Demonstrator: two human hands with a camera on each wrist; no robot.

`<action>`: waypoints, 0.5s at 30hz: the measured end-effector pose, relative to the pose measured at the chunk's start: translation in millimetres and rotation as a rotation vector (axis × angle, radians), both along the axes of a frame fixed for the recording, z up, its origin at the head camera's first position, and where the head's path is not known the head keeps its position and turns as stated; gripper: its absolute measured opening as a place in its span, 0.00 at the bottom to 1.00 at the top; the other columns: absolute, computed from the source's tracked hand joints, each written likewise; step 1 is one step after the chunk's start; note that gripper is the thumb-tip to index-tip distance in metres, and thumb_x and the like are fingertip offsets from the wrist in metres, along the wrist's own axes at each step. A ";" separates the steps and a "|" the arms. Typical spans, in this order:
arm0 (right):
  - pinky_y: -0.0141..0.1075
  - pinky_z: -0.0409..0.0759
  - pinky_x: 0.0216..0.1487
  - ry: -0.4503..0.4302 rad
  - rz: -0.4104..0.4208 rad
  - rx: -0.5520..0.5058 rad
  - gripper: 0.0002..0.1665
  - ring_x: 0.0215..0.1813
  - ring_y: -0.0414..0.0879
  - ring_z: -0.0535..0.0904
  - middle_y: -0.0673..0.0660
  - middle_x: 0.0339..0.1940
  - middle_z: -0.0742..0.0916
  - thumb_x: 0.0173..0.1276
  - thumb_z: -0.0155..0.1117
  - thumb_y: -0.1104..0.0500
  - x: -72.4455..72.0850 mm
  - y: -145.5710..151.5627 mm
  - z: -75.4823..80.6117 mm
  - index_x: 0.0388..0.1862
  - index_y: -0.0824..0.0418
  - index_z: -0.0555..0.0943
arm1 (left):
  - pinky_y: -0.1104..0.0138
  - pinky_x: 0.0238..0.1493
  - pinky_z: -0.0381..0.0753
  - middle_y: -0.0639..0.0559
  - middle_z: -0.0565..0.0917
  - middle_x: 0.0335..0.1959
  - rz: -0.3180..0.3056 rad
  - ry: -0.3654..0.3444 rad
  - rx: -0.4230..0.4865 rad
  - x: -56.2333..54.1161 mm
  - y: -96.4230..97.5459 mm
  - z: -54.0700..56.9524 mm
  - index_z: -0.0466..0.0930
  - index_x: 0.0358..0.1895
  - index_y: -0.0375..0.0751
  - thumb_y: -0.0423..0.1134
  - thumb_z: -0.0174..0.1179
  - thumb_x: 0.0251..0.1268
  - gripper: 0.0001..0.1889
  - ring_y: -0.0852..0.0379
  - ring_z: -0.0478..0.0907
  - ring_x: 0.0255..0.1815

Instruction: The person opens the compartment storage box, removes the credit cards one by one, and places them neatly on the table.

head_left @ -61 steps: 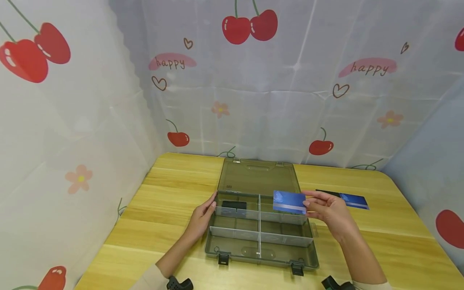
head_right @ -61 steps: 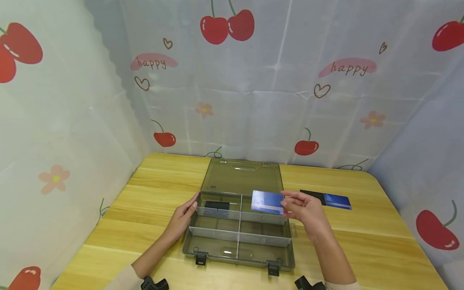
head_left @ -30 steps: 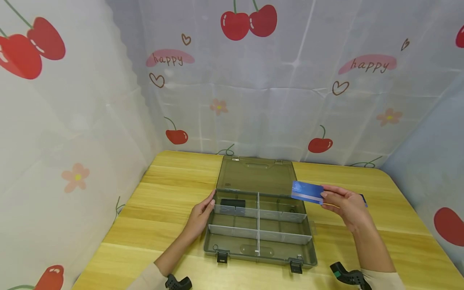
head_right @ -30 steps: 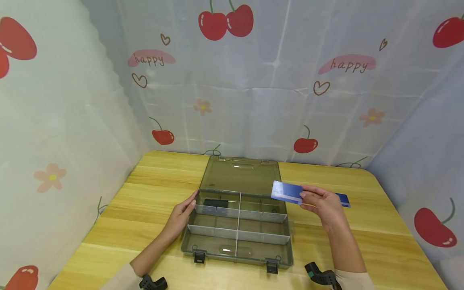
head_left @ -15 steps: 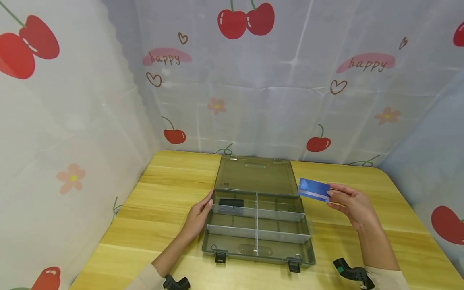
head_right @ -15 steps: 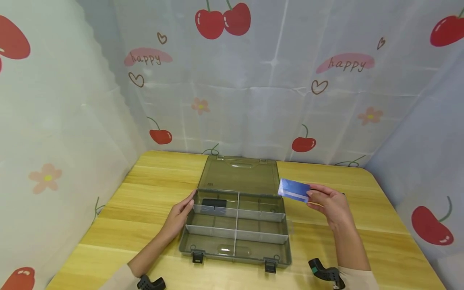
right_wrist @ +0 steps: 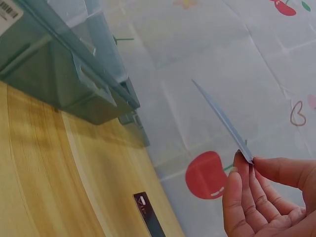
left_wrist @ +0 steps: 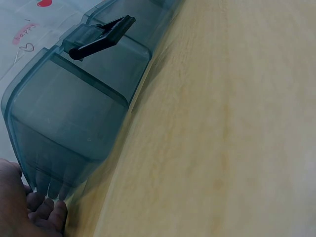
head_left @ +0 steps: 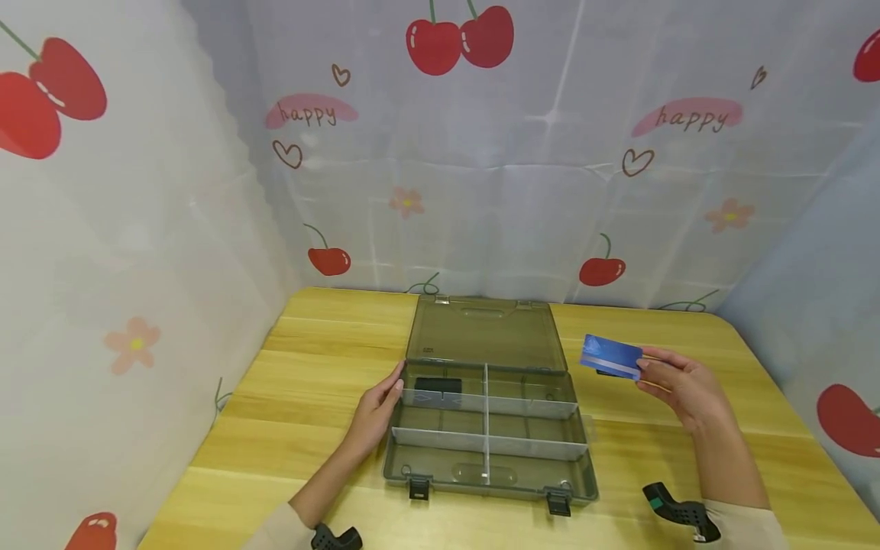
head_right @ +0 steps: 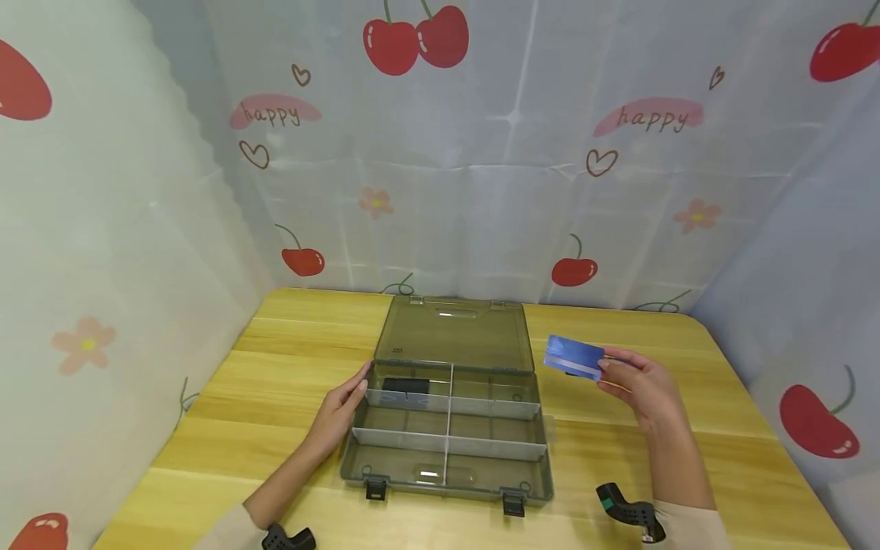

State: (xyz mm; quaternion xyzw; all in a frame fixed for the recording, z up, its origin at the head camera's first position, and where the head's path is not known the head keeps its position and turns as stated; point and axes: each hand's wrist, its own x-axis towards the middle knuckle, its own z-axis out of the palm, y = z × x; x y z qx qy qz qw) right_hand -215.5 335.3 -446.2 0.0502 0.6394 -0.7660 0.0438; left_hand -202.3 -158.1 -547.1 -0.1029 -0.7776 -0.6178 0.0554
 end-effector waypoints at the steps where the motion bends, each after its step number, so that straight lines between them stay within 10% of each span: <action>1: 0.34 0.89 0.41 -0.005 -0.003 -0.001 0.14 0.35 0.42 0.86 0.47 0.37 0.88 0.73 0.64 0.67 -0.3 1.4 -0.8 0.41 0.48 0.90 | 0.56 0.74 0.64 0.49 0.64 0.78 -0.001 -0.003 -0.004 -0.6 -0.6 -1.3 0.63 0.77 0.40 0.44 0.48 0.83 0.26 0.48 0.60 0.78; 15: 0.35 0.89 0.40 -0.057 -0.029 0.016 0.15 0.35 0.41 0.85 0.48 0.33 0.88 0.72 0.65 0.68 -4.3 20.1 -15.3 0.38 0.46 0.90 | 0.57 0.72 0.67 0.49 0.65 0.78 -0.012 0.018 -0.014 -2.0 -3.7 -5.3 0.63 0.77 0.40 0.48 0.48 0.83 0.27 0.48 0.62 0.77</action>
